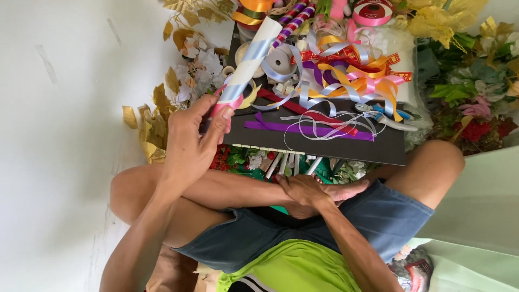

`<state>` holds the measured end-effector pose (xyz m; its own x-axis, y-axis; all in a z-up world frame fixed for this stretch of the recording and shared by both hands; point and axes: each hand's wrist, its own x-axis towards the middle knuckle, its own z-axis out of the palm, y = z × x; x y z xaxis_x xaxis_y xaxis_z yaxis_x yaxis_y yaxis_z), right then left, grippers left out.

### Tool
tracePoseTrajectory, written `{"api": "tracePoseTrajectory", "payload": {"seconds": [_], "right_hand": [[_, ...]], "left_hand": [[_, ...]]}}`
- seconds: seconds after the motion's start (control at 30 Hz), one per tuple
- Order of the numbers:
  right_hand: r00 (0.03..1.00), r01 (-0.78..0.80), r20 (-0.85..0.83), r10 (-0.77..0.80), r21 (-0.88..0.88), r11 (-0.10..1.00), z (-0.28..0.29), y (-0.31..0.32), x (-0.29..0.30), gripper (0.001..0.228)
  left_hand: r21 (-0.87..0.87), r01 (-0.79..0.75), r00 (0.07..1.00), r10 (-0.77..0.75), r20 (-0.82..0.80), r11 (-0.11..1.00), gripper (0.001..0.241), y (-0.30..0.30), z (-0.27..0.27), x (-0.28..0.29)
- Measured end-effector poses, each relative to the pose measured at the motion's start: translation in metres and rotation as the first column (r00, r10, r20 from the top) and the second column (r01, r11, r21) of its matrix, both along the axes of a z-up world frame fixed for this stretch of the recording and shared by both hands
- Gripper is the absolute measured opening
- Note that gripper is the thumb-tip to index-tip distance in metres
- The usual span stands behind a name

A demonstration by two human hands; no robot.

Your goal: The person wraps a pink ribbon around a white tube by hand and secures it with a thin white string.

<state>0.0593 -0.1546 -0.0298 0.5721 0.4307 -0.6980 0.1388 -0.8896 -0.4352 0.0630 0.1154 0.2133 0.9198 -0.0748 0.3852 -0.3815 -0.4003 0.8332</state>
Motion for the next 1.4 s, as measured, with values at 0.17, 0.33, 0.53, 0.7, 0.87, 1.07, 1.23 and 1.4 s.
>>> {"api": "tracePoseTrajectory", "payload": {"seconds": [0.17,0.33,0.53,0.7,0.87,1.07,1.23,1.4], "right_hand": [[0.993,-0.069,0.084,0.079,-0.116,0.991,0.049,0.002,-0.007,0.099],[0.999,-0.031,0.018,0.031,-0.046,0.998,0.027,0.007,-0.037,0.100],[0.997,-0.054,0.059,0.059,-0.084,0.995,-0.011,0.002,-0.014,0.097],[0.998,0.050,0.041,-0.049,-0.025,0.998,-0.008,0.001,-0.025,0.096],[0.898,-0.359,0.266,0.349,-0.015,0.933,-0.120,-0.029,-0.054,0.049],[0.995,0.078,0.064,-0.070,-0.126,0.989,-0.144,-0.020,-0.058,0.072],[0.953,-0.142,0.253,0.167,-0.112,0.983,-0.185,-0.019,-0.082,0.036],[0.979,-0.061,0.178,0.100,-0.209,0.976,-0.147,-0.007,-0.069,0.030]], "left_hand": [[0.025,0.004,1.000,-0.003,-0.027,1.000,0.027,0.003,0.004,-0.001],[-0.009,0.024,1.000,-0.024,0.005,1.000,0.028,0.007,-0.002,0.005],[0.042,0.046,0.997,-0.048,0.053,0.998,0.027,0.011,-0.010,0.033],[0.031,0.058,0.997,-0.059,0.042,0.998,0.029,0.008,-0.014,0.063],[0.138,0.174,0.979,-0.156,-0.132,0.975,0.032,0.013,-0.019,0.117],[0.055,0.229,0.963,-0.218,-0.158,0.972,0.037,0.014,-0.032,0.148],[0.059,0.244,0.959,-0.232,-0.161,0.968,0.034,0.010,-0.054,0.148],[0.128,0.187,0.977,-0.172,-0.123,0.974,0.041,0.006,-0.063,0.127]]}}
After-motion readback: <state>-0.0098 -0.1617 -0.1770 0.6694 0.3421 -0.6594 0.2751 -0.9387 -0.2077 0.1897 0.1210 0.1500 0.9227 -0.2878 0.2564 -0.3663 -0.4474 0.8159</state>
